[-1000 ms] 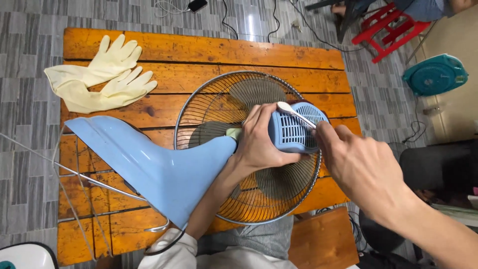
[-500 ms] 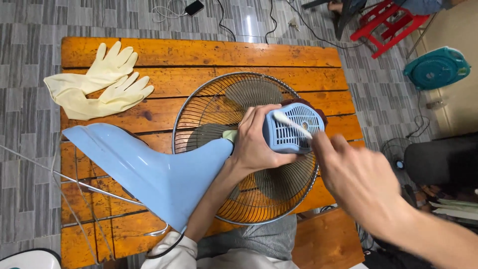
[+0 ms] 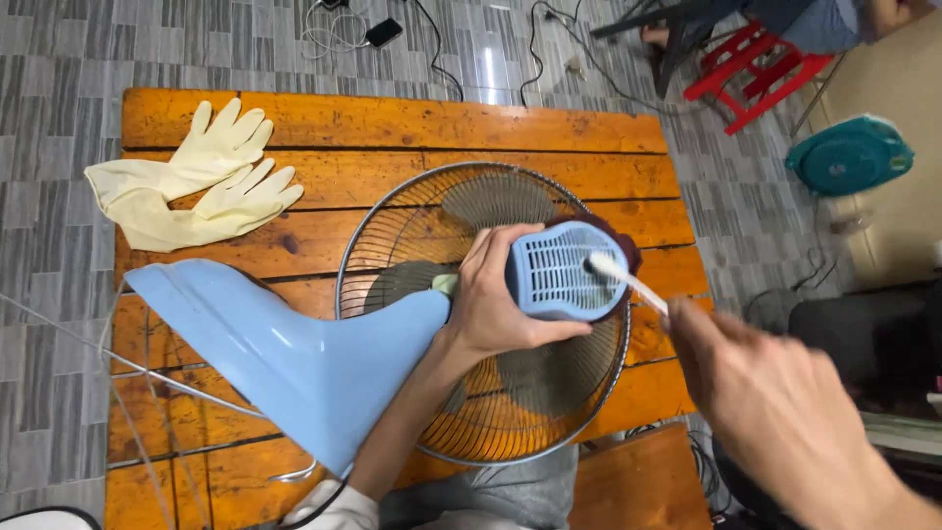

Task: Cleaning the motor housing of an electric fan using a cloth and a toothbrush.

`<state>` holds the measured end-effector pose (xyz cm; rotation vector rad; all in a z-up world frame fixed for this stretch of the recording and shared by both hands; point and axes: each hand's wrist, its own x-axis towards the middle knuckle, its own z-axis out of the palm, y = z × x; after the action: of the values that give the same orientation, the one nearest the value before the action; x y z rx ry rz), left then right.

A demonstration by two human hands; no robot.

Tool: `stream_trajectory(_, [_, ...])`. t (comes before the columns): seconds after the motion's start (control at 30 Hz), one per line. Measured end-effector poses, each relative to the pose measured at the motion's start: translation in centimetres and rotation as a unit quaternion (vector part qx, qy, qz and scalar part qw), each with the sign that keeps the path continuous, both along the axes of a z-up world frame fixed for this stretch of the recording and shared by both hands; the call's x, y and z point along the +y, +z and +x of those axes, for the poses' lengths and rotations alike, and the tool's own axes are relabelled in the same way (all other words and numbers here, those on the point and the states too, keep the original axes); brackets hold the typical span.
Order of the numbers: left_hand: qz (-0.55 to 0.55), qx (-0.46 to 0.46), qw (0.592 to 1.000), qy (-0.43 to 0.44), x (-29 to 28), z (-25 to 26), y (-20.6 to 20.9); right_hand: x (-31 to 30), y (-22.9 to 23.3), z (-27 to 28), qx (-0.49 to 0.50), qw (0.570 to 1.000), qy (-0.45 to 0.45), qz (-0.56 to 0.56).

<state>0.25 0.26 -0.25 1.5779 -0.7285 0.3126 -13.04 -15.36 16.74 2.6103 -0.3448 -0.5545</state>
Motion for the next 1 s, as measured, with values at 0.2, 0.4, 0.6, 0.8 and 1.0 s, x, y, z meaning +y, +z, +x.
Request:
stream_trajectory(0.2, [0.016,-0.004,1.0,-0.012,0.2,0.2,0.4,-4.4,-5.0,-2.7,-0.146,0.981,-0.019,0.128])
stream_trajectory(0.4, [0.046,0.032,0.998,-0.014,0.9,0.1,0.7,-7.4,-10.1,-2.8,-0.298,0.923,0.0,0.242])
stream_trajectory(0.6, [0.044,0.054,0.997,-0.01,1.2,0.5,0.2,-7.4,-12.7,-1.1,-0.354,0.865,0.078,0.347])
stream_trajectory(0.8, [0.039,0.043,0.998,-0.005,1.2,0.5,-0.5,-8.0,-12.5,0.9,-0.354,0.86,0.115,0.348])
stream_trajectory(1.0, [0.045,0.049,0.998,-0.009,1.3,0.4,-0.4,-7.9,-12.7,1.5,-0.341,0.874,0.162,0.307])
